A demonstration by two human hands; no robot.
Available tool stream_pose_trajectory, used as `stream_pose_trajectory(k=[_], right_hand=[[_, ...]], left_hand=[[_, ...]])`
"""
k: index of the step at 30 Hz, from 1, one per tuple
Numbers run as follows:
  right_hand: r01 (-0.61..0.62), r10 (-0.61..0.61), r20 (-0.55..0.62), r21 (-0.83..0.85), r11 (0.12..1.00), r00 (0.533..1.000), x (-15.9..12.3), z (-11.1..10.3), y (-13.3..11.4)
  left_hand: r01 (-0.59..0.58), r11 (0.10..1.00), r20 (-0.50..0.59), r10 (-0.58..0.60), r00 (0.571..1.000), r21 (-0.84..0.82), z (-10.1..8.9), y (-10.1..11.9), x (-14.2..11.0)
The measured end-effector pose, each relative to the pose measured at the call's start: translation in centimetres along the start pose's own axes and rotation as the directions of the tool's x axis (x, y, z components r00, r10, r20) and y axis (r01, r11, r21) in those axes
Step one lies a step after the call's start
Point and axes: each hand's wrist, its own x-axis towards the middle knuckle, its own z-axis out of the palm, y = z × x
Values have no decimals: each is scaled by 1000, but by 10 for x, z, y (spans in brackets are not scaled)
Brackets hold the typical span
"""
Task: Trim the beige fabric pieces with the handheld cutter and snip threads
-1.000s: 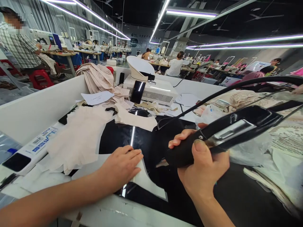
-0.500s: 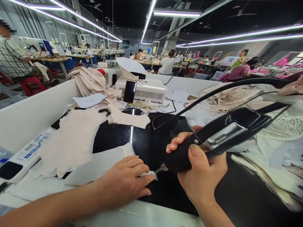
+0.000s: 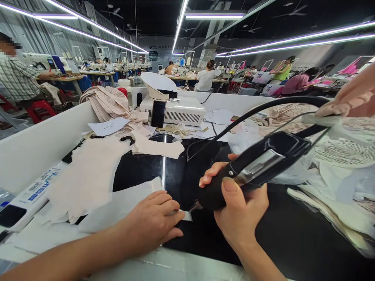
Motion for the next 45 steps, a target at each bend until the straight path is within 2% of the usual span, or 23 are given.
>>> stream_pose_trajectory(k=[19, 25, 32, 37, 45], right_hand=[[1, -1, -41, -2, 1000, 999, 1, 3, -2], [-24, 24, -29, 17, 1000, 999, 0, 2, -3], [-32, 31, -32, -34, 999, 999, 0, 1, -4], [-25, 26, -56, 17, 1000, 998, -2, 1, -7], [-38, 38, -22, -11, 999, 999, -10, -2, -8]], left_hand=[[20, 999, 72, -22, 997, 29, 0, -2, -6], [23, 1000, 49, -24, 998, 10, 1, -2, -5], [25, 999, 77, -27, 997, 31, -1, 0, -4], [19, 1000, 60, -21, 998, 23, 0, -2, -4], [16, 1000, 49, -17, 999, 14, 0, -3, -5]])
